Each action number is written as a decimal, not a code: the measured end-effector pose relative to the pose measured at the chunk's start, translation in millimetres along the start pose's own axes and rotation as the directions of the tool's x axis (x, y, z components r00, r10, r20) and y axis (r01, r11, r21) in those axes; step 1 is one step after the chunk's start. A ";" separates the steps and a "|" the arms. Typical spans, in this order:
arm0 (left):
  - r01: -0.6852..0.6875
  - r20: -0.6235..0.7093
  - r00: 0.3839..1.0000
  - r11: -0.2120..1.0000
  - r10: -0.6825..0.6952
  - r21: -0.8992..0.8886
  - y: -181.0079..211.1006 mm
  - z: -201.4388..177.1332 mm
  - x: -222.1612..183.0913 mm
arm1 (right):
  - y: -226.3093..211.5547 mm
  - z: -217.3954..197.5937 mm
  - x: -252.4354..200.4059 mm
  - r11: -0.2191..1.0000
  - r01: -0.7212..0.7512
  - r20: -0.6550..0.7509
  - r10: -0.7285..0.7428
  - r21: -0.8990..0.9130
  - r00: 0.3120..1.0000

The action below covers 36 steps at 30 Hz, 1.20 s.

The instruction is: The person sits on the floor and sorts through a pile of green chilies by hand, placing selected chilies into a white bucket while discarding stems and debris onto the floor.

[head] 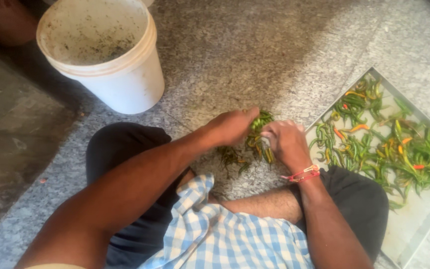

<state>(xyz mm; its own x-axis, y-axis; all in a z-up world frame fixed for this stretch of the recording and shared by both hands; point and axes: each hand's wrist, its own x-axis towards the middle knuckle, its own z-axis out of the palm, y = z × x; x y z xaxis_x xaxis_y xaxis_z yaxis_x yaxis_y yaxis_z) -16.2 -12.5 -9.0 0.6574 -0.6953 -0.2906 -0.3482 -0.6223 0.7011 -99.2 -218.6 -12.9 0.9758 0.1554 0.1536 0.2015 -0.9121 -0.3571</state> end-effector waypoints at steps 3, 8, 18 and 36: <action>-0.182 -0.074 0.978 0.974 0.193 0.135 0.9 9.7 8.0 | -13.0 -9.5 1.4 0.989 0.117 -0.191 -0.098 0.089 0.977; 0.016 -0.037 0.999 0.907 -0.035 -0.422 6.8 10.8 9.9 | -31.8 5.7 7.8 0.996 -0.051 -0.370 0.073 0.069 0.926; 0.270 -0.094 0.924 0.809 -0.369 -0.522 0.0 -45.7 12.6 | 22.0 62.7 26.8 0.993 -0.108 -0.040 0.110 0.043 0.993; 0.267 0.019 0.949 0.775 -0.313 -0.572 -11.2 -29.6 16.3 | -17.7 17.5 34.2 0.971 0.145 -0.302 -0.083 0.190 0.950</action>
<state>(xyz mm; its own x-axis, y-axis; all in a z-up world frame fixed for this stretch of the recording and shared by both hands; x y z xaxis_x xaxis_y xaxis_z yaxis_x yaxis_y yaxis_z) 18.2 -6.2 -2.4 0.7205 -0.4721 -0.5079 0.2880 -0.4626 0.8385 -67.9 -190.5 -17.4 0.8847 0.1089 0.4533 0.3533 -0.7910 -0.4995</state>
